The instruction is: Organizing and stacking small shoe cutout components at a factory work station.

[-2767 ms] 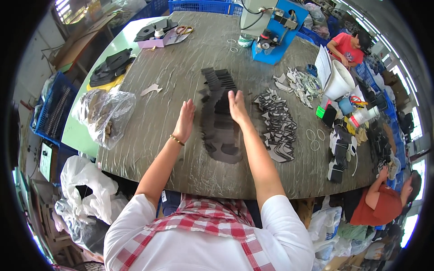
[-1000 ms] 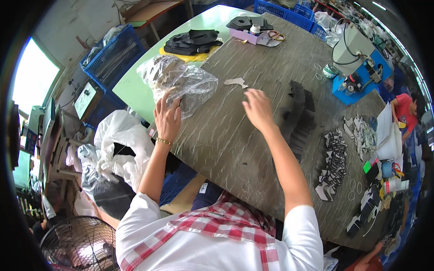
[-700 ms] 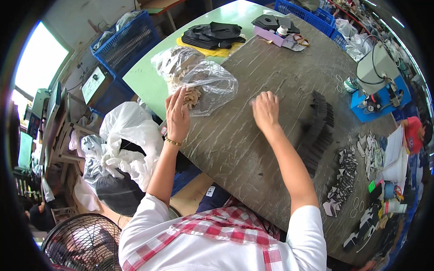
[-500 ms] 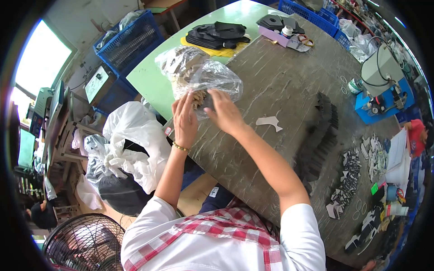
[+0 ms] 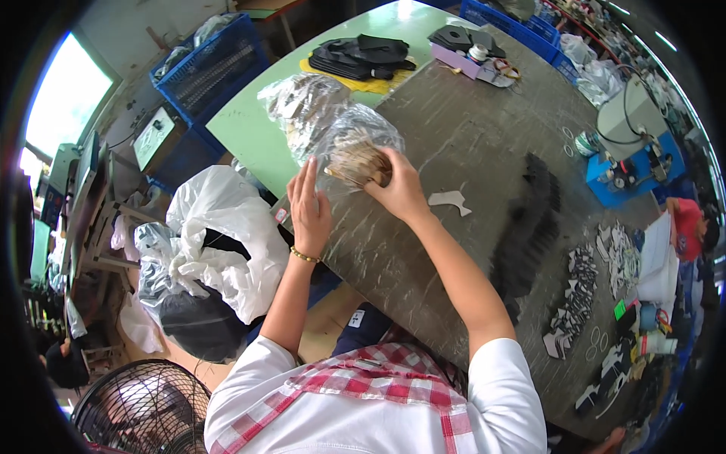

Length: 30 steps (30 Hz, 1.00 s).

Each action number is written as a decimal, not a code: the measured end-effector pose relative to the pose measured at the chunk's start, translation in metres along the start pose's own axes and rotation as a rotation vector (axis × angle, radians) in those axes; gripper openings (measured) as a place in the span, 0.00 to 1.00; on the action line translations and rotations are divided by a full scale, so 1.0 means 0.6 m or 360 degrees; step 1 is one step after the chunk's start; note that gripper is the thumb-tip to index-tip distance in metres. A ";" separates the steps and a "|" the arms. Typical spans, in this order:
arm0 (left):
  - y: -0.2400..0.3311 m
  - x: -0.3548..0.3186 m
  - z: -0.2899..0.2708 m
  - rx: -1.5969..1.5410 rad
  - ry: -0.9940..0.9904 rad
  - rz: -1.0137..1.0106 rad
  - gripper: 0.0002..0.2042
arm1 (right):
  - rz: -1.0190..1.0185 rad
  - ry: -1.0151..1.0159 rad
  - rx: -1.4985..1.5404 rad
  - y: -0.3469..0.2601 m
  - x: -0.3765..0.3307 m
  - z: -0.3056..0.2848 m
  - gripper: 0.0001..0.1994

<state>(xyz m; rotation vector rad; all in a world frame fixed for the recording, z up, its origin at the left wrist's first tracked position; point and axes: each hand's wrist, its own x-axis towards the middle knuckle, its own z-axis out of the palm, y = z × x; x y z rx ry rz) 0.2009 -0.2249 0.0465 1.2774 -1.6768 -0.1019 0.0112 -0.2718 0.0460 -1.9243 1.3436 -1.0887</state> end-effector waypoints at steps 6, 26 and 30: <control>0.054 -0.011 -0.013 -0.0046 -0.0261 0.0175 0.39 | 0.0537 -0.0384 0.0963 0.055 -0.149 -0.120 0.31; 0.141 0.062 0.067 0.0387 -0.1727 -0.0040 0.63 | 0.0441 0.0061 -0.0027 -0.100 -0.266 -0.136 0.13; 0.136 -0.037 0.040 0.0178 -0.1438 0.0303 0.64 | 0.0016 0.0282 0.0009 -0.081 -0.286 -0.107 0.11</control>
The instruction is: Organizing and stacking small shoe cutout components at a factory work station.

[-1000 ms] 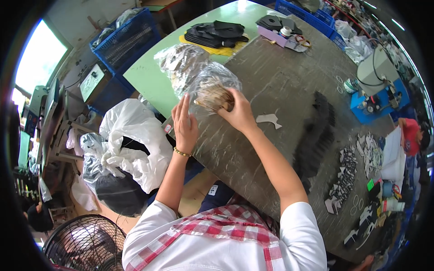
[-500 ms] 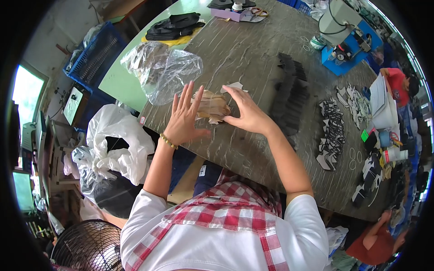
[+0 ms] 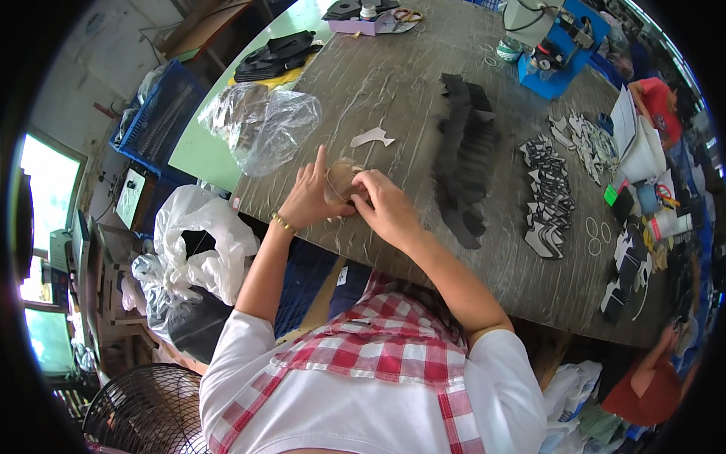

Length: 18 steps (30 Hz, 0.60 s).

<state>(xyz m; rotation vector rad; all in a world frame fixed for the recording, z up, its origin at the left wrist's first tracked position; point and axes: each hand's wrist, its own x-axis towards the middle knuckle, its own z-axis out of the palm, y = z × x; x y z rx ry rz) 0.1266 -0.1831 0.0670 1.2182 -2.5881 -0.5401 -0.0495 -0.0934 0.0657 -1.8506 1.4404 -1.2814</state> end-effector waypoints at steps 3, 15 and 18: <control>-0.016 -0.037 0.012 -0.0349 -0.0012 -0.0042 0.58 | -0.0090 -0.0006 -0.0248 0.005 -0.012 0.016 0.11; -0.001 0.027 -0.023 -0.1053 -0.0568 -0.0570 0.48 | -0.0464 0.0319 -0.1336 -0.011 0.000 0.079 0.08; -0.014 0.054 -0.023 -0.0968 -0.0817 -0.0589 0.50 | -0.0217 -0.0020 -0.1404 -0.020 -0.003 0.074 0.07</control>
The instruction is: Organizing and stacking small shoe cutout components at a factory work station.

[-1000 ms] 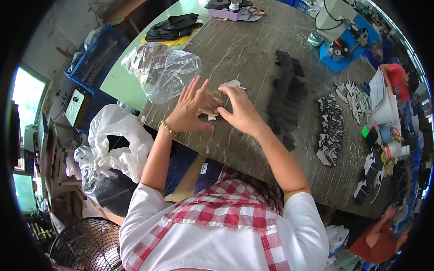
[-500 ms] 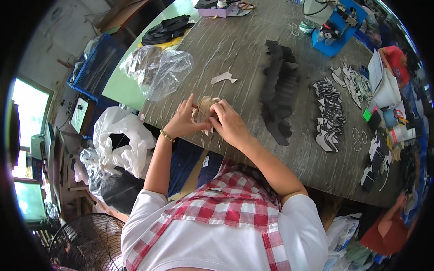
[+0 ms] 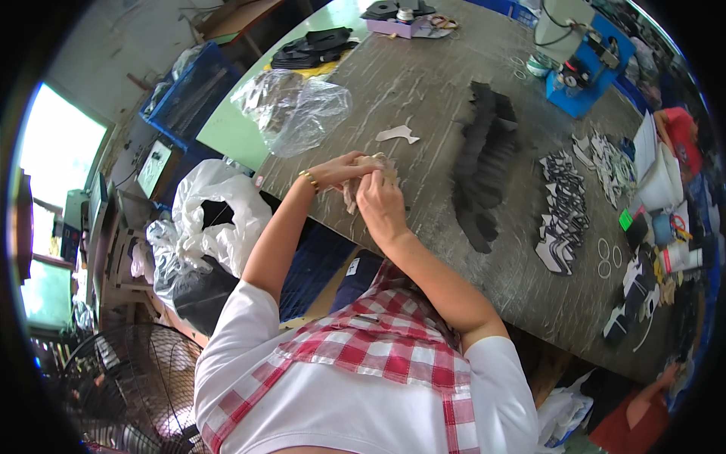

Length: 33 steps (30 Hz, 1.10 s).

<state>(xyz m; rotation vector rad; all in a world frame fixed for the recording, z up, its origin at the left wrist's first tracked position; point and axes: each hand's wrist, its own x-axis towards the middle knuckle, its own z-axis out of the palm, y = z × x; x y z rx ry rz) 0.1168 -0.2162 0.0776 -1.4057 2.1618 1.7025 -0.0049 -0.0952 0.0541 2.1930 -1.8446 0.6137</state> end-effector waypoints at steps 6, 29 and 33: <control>0.050 0.031 -0.005 0.0318 -0.0105 -0.0210 0.53 | -0.0161 0.0145 -0.0127 0.032 -0.019 0.025 0.06; 0.058 0.048 0.045 0.1021 0.0251 -0.0121 0.48 | 0.0333 -0.0084 0.1294 0.005 -0.123 0.039 0.06; 0.069 0.045 0.032 0.0849 0.0211 -0.0273 0.49 | 0.0128 0.0020 0.0576 -0.011 -0.142 0.023 0.10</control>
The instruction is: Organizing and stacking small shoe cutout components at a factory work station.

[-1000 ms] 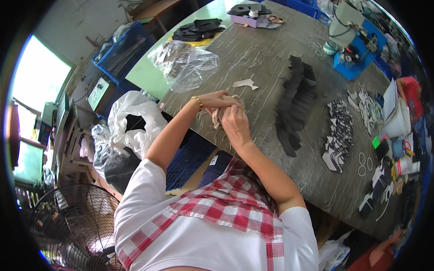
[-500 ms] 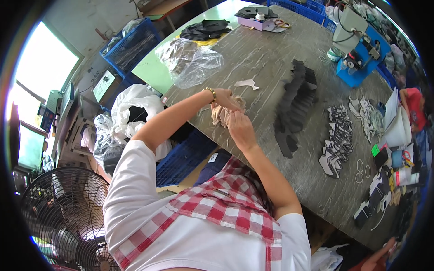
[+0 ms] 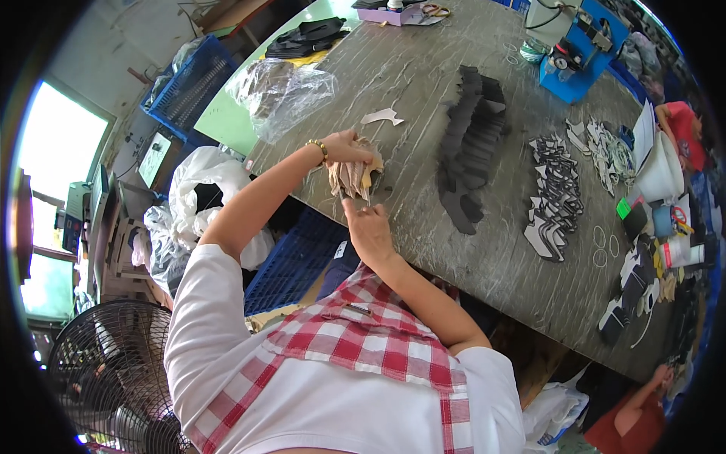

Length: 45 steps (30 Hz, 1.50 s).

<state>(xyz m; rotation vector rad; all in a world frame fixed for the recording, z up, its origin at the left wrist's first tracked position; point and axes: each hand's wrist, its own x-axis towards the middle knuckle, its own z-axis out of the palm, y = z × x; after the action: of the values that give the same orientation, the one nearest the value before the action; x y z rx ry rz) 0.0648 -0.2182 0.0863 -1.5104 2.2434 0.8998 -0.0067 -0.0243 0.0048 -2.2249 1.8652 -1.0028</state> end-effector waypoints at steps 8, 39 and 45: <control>-0.025 -0.036 0.018 -0.0484 -0.0102 0.0018 0.43 | -0.0479 -0.0257 -0.0485 0.020 0.001 -0.012 0.09; -0.076 -0.064 -0.012 -0.1063 0.0625 0.0714 0.28 | 0.0798 0.0615 -0.0631 0.234 -0.159 -0.349 0.02; -0.096 0.027 -0.011 -0.0097 0.0420 0.0508 0.43 | 0.1354 0.0601 -0.1121 0.406 -0.249 -0.468 0.06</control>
<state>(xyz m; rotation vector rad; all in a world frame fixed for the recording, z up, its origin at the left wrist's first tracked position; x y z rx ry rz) 0.1110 -0.2489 0.0633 -1.3880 2.7284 0.9055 -0.3675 0.1437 0.0524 -1.1250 3.2698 -0.6654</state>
